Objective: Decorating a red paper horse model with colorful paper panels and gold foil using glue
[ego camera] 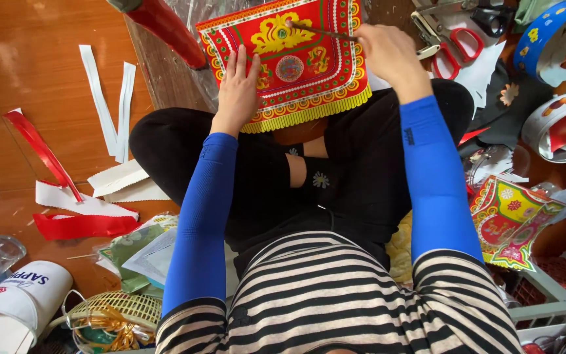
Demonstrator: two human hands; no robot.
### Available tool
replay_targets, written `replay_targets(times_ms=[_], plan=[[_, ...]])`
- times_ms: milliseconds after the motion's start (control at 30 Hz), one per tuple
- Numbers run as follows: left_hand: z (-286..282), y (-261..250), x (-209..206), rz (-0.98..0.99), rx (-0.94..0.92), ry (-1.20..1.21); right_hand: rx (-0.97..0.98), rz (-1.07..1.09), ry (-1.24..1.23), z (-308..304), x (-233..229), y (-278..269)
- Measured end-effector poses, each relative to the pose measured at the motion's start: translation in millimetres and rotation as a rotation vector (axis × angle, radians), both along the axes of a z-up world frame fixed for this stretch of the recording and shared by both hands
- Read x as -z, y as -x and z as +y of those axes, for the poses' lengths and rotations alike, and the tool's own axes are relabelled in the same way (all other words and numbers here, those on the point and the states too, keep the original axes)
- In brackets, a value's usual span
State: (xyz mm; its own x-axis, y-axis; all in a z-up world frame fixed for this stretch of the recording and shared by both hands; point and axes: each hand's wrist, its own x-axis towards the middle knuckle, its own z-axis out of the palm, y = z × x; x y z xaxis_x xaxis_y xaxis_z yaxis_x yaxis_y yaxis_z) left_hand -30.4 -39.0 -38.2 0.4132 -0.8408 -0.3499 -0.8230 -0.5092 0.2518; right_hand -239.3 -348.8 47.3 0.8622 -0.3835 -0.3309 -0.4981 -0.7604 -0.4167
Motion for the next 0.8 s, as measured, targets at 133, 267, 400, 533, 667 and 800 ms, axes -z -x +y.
replay_targets(times_ms=[133, 267, 400, 533, 667, 800], plan=[[1.0, 0.0, 0.3, 0.005, 0.001, 0.0, -0.072, 0.154, -0.237, 13.2, -7.5, 3.0], [-0.2, 1.4, 3.0, 0.013, -0.008, 0.027, -0.075, 0.422, -0.176, 14.7, -32.4, 30.0], [-1.0, 1.0, 1.1, 0.018, -0.025, 0.014, -0.088, 0.386, -0.099, 2.0, -33.9, 30.4], [0.2, 0.3, 0.4, -0.005, -0.011, 0.014, -0.014, 0.127, -0.096, 8.1, -17.0, -1.7], [2.7, 1.7, 3.0, -0.036, -0.017, 0.06, -0.032, -0.005, -0.066, 21.9, 16.8, -22.1], [5.3, 0.7, 5.0, -0.045, -0.017, 0.1, 0.14, -0.09, -0.241, 39.2, -17.9, 0.5]])
